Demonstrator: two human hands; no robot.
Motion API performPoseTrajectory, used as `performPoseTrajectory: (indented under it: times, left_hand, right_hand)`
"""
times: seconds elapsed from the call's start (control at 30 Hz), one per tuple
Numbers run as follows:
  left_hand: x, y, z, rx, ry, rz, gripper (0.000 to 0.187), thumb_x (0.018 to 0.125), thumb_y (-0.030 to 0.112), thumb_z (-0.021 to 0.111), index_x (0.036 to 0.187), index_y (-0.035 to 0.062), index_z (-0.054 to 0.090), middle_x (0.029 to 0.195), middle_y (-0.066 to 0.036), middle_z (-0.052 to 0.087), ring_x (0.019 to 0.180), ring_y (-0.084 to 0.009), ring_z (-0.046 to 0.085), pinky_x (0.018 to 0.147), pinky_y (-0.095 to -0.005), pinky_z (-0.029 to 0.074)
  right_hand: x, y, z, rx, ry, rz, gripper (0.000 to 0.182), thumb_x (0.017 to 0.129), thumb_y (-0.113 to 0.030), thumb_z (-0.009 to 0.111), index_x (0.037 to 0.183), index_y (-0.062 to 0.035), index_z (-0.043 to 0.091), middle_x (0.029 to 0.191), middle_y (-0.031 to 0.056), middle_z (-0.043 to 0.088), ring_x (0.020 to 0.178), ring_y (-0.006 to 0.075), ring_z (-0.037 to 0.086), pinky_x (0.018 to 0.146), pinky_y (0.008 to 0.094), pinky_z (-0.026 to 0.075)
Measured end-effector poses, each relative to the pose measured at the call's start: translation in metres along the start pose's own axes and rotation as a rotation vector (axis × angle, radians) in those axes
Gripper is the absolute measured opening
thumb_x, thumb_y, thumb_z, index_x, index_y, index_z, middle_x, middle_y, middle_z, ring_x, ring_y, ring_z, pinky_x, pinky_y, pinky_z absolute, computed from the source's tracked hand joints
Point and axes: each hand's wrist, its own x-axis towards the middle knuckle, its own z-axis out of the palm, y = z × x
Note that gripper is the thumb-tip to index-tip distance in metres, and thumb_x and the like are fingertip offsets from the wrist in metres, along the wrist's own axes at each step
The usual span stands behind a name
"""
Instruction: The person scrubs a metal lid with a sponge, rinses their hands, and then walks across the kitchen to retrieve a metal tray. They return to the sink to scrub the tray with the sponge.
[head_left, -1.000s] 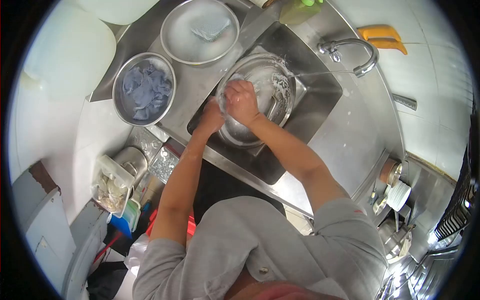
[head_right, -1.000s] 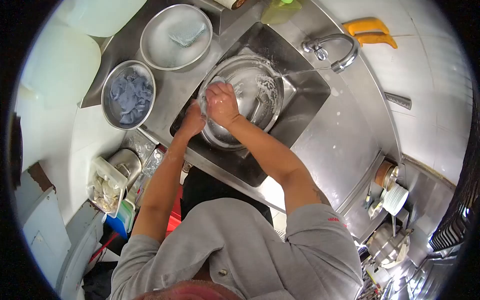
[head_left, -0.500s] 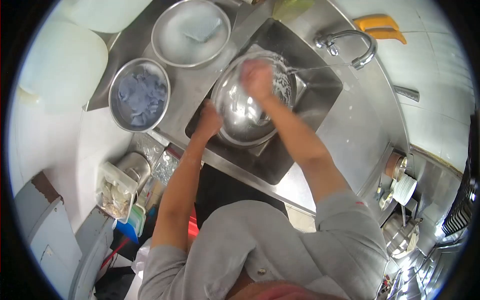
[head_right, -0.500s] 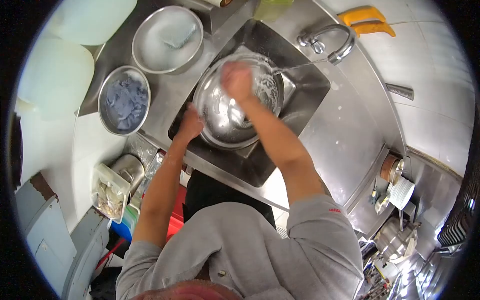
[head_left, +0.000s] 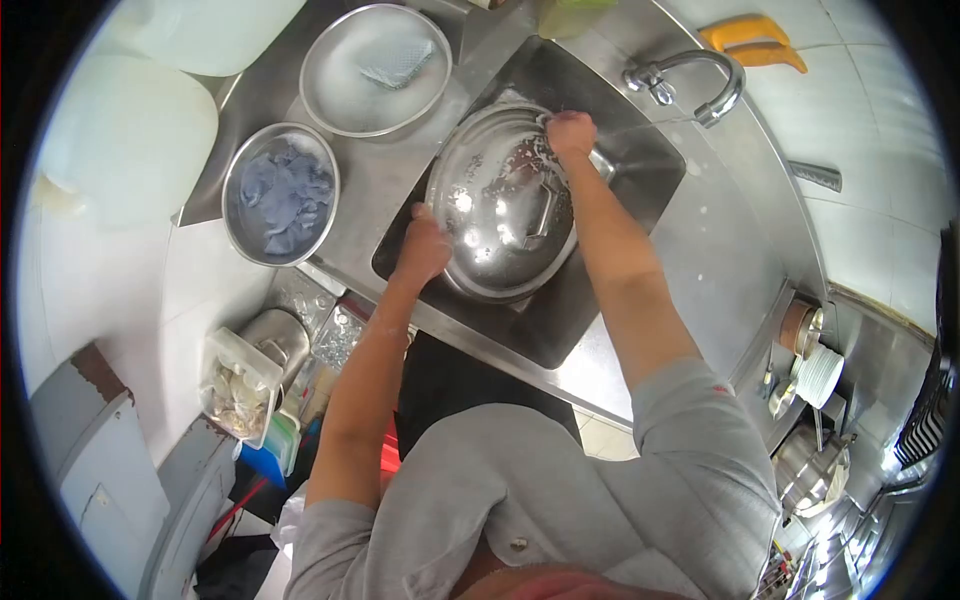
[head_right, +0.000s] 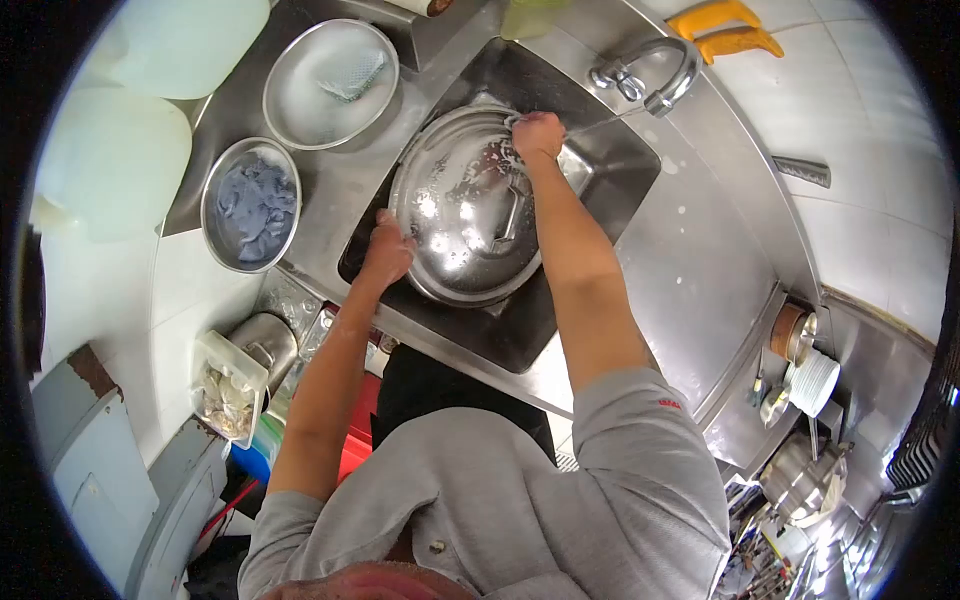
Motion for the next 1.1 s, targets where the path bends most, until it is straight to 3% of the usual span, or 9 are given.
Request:
performPoseTrajectory:
  times: [0.07,0.13,0.27,0.4,0.5,0.63,0.7,0.9,1.1]
  left_hand:
    - [0.003,-0.003,0.001,-0.008,-0.024,0.009,0.055,0.083,0.011,0.063,0.12,-0.0105,0.029,0.101,-0.037,0.061,0.1,-0.0523,0.06,0.086,-0.05,0.05]
    - [0.003,-0.002,0.001,-0.016,-0.012,-0.018,0.054,0.082,0.011,0.062,0.119,-0.0107,0.029,0.102,-0.038,0.06,0.1,-0.0521,0.06,0.087,-0.0504,0.05]
    - [0.001,-0.005,0.0,0.032,-0.041,-0.056,0.051,0.082,0.01,0.061,0.116,-0.0107,0.029,0.102,-0.038,0.06,0.1,-0.051,0.06,0.087,-0.051,0.05]
    - [-0.002,-0.004,0.0,0.024,-0.059,-0.047,0.05,0.083,0.008,0.06,0.116,-0.0107,0.028,0.102,-0.039,0.059,0.101,-0.05,0.061,0.087,-0.05,0.051]
    - [-0.005,0.003,-0.002,0.011,-0.033,-0.02,0.051,0.083,0.008,0.061,0.116,-0.0109,0.027,0.099,-0.039,0.06,0.099,-0.0504,0.061,0.084,-0.0504,0.051]
    - [0.002,-0.01,0.003,0.041,-0.027,-0.009,0.051,0.083,0.008,0.061,0.115,-0.0098,0.025,0.095,-0.038,0.061,0.096,-0.0519,0.061,0.082,-0.0522,0.051]
    - [0.003,-0.005,-0.001,0.022,-0.054,-0.021,0.051,0.083,0.009,0.061,0.115,-0.0098,0.025,0.095,-0.038,0.061,0.096,-0.0519,0.061,0.082,-0.0521,0.052]
    - [-0.008,0.0,0.0,0.056,-0.074,-0.023,0.053,0.085,0.01,0.062,0.116,-0.0114,0.025,0.094,-0.038,0.061,0.095,-0.0504,0.062,0.081,-0.0514,0.053]
    - [-0.004,0.0,-0.003,0.078,-0.078,-0.032,0.052,0.085,0.009,0.061,0.116,-0.0116,0.025,0.096,-0.038,0.061,0.095,-0.0498,0.063,0.081,-0.0518,0.053]
  right_hand:
    - [-0.009,-0.016,-0.008,-0.029,-0.027,0.048,0.016,0.069,-0.016,0.068,0.083,-0.0075,0.073,0.088,0.0129,0.071,0.082,0.0353,0.067,0.075,0.0456,0.052]
    - [-0.044,-0.052,0.002,-0.269,-0.094,-0.444,0.019,0.068,-0.017,0.068,0.086,-0.0116,0.073,0.093,0.0126,0.071,0.091,0.0318,0.066,0.081,0.0467,0.05]
    - [-0.063,-0.062,-0.012,0.056,-0.025,-0.756,0.019,0.068,-0.017,0.068,0.086,-0.0163,0.073,0.095,0.0104,0.072,0.091,0.0312,0.067,0.08,0.0476,0.05]
    - [-0.005,-0.01,-0.02,-0.041,0.022,0.289,0.016,0.073,-0.015,0.068,0.086,-0.0101,0.076,0.088,0.0157,0.073,0.087,0.0328,0.071,0.079,0.0422,0.056]
    - [-0.02,-0.031,-0.014,-0.111,0.03,-0.003,0.008,0.065,-0.017,0.07,0.07,-0.0111,0.072,0.08,0.0154,0.071,0.073,0.0375,0.068,0.067,0.0461,0.055]
    - [-0.105,-0.108,-0.011,-0.208,-0.085,-0.669,0.007,0.064,-0.014,0.065,0.07,-0.0154,0.07,0.083,0.0088,0.07,0.104,0.0234,0.06,0.085,0.0435,0.039]
    - [-0.083,-0.079,-0.016,-0.007,0.024,-0.763,0.009,0.067,-0.015,0.064,0.074,-0.0145,0.071,0.084,0.0105,0.07,0.093,0.0287,0.064,0.079,0.0452,0.045]
    - [-0.006,0.053,-0.028,-0.216,0.01,0.322,0.024,0.077,-0.025,0.065,0.092,-0.0098,0.075,0.095,0.0179,0.072,0.097,0.0361,0.069,0.086,0.0452,0.054]
    - [-0.049,-0.053,-0.016,-0.105,-0.029,-0.229,0.017,0.068,-0.019,0.067,0.081,-0.0092,0.074,0.085,0.0154,0.071,0.084,0.0356,0.068,0.081,0.0441,0.054]
